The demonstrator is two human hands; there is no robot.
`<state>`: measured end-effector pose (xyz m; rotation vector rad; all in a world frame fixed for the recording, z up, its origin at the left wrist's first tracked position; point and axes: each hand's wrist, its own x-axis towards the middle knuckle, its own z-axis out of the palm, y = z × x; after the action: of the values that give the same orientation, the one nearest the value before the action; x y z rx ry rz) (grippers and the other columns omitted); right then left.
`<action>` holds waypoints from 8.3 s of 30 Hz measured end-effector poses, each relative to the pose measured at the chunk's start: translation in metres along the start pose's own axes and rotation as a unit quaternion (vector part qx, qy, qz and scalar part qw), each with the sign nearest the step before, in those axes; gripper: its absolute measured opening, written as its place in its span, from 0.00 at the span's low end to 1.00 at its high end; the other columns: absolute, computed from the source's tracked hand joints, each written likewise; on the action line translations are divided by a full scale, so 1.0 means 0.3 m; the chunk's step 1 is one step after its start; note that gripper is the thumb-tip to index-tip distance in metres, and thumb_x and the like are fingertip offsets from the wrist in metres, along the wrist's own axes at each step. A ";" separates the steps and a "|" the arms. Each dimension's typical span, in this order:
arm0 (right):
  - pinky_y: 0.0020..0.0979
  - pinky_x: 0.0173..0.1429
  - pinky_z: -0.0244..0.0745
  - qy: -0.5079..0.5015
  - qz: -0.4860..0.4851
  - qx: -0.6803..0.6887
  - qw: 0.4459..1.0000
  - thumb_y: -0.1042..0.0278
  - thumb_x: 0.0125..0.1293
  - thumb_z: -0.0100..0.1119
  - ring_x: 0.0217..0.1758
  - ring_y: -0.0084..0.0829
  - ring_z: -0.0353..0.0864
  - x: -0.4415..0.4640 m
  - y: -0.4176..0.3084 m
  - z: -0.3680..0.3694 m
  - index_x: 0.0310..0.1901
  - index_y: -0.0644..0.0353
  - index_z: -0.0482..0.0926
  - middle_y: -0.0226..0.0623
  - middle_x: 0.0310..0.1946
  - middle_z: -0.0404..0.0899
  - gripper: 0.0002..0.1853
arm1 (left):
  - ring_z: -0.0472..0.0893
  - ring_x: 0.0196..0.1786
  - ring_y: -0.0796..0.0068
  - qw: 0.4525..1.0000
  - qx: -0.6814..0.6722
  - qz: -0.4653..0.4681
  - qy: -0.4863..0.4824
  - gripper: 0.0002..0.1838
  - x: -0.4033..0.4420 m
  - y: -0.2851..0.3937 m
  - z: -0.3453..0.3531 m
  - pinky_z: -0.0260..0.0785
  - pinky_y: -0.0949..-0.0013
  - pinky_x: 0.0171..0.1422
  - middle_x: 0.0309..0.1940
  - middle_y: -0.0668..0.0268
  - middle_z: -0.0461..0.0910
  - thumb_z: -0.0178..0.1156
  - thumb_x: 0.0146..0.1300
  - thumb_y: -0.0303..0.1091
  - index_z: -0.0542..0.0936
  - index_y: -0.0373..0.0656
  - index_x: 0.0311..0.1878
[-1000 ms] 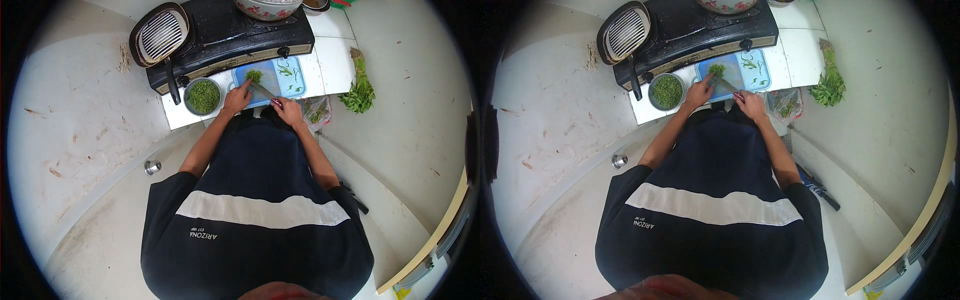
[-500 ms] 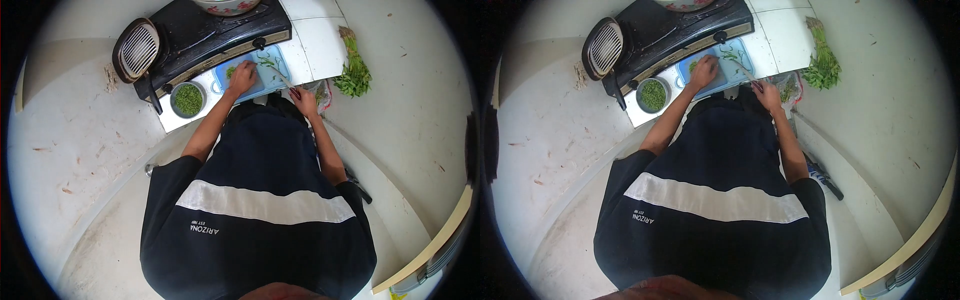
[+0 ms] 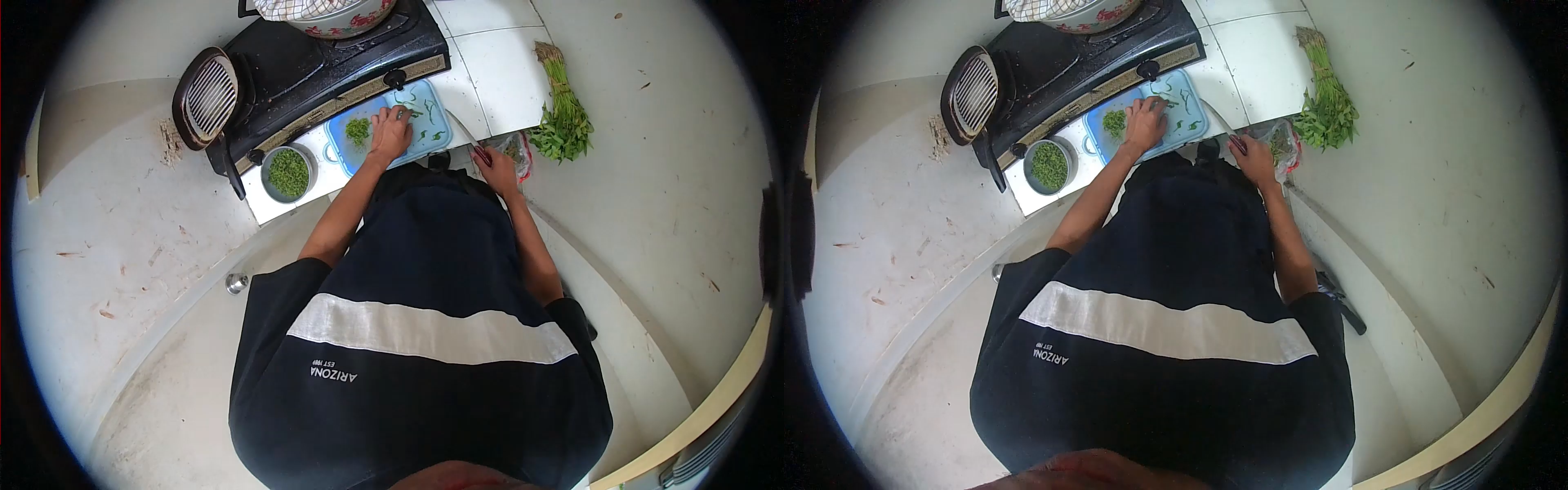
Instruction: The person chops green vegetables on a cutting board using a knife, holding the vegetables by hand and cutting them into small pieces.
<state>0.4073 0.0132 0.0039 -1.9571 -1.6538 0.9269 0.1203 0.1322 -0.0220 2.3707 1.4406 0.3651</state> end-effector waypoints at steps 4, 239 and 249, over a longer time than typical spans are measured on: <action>0.51 0.36 0.72 -0.004 -0.025 0.015 1.000 0.49 0.71 0.65 0.31 0.56 0.82 0.020 0.019 -0.012 0.36 0.64 0.81 0.53 0.25 0.80 0.21 | 0.73 0.56 0.58 0.999 0.000 -0.022 0.036 0.17 -0.040 0.015 0.005 0.60 0.49 0.58 0.54 0.66 0.79 0.66 0.60 0.32 0.86 0.49 0.53; 0.58 0.45 0.81 -0.158 -0.078 -0.151 0.973 0.47 0.80 0.48 0.38 0.61 0.87 -0.069 -0.513 0.531 0.43 0.66 0.79 0.60 0.29 0.84 0.25 | 0.79 0.51 0.56 0.989 -0.119 0.013 0.084 0.18 -0.508 -0.357 -0.135 0.74 0.57 0.61 0.45 0.58 0.77 0.59 0.60 0.21 0.84 0.37 0.54; 0.57 0.41 0.82 -0.150 -0.094 -0.176 0.968 0.47 0.80 0.48 0.33 0.61 0.86 -0.077 -0.528 0.540 0.42 0.67 0.80 0.59 0.28 0.84 0.26 | 0.81 0.48 0.56 0.988 -0.128 0.007 0.083 0.15 -0.502 -0.367 -0.137 0.77 0.58 0.56 0.43 0.58 0.79 0.60 0.59 0.20 0.84 0.36 0.50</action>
<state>0.1797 0.0069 0.0054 -1.8971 -2.2698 0.9433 -0.0522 0.0513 -0.0366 2.1870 1.3545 0.7208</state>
